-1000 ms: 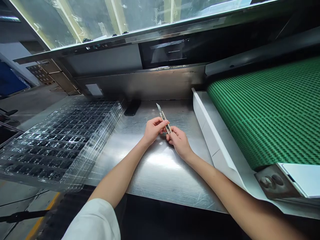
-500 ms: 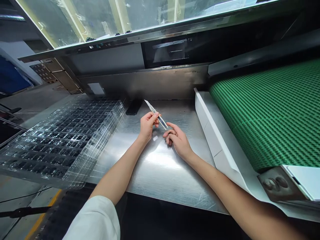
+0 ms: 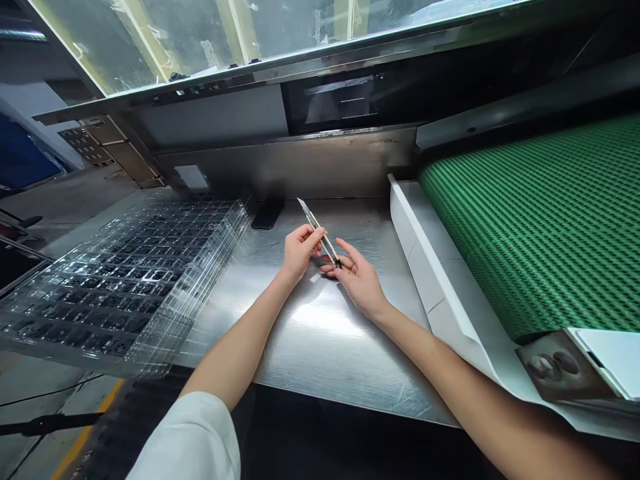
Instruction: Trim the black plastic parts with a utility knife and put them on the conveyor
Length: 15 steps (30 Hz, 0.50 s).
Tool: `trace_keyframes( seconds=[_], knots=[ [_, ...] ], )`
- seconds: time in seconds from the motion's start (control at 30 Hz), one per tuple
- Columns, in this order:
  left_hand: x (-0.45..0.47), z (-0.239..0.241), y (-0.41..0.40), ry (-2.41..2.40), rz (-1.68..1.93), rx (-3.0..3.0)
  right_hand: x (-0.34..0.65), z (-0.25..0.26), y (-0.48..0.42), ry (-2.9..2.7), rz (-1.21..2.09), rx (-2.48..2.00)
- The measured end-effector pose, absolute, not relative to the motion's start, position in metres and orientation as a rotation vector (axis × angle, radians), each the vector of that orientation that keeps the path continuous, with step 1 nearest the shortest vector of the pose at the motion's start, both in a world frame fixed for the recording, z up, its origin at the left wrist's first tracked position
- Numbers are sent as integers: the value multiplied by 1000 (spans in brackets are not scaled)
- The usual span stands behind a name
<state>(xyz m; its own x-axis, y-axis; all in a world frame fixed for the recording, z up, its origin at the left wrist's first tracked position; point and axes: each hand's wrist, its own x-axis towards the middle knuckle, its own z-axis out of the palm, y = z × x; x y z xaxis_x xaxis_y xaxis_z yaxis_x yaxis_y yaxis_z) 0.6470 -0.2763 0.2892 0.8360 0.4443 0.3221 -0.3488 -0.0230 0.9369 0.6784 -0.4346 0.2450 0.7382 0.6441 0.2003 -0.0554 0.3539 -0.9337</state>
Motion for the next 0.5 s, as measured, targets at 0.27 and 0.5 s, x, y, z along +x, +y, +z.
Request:
trace_keyframes(
  seconds=[0.27,0.5],
  knots=[
    [643,292,-279,60,623,1523,676,248,-436,-612,582,-1117],
    [642,295,-278,37,621,1564,673,253,-438,-609,616,-1086]
  ],
)
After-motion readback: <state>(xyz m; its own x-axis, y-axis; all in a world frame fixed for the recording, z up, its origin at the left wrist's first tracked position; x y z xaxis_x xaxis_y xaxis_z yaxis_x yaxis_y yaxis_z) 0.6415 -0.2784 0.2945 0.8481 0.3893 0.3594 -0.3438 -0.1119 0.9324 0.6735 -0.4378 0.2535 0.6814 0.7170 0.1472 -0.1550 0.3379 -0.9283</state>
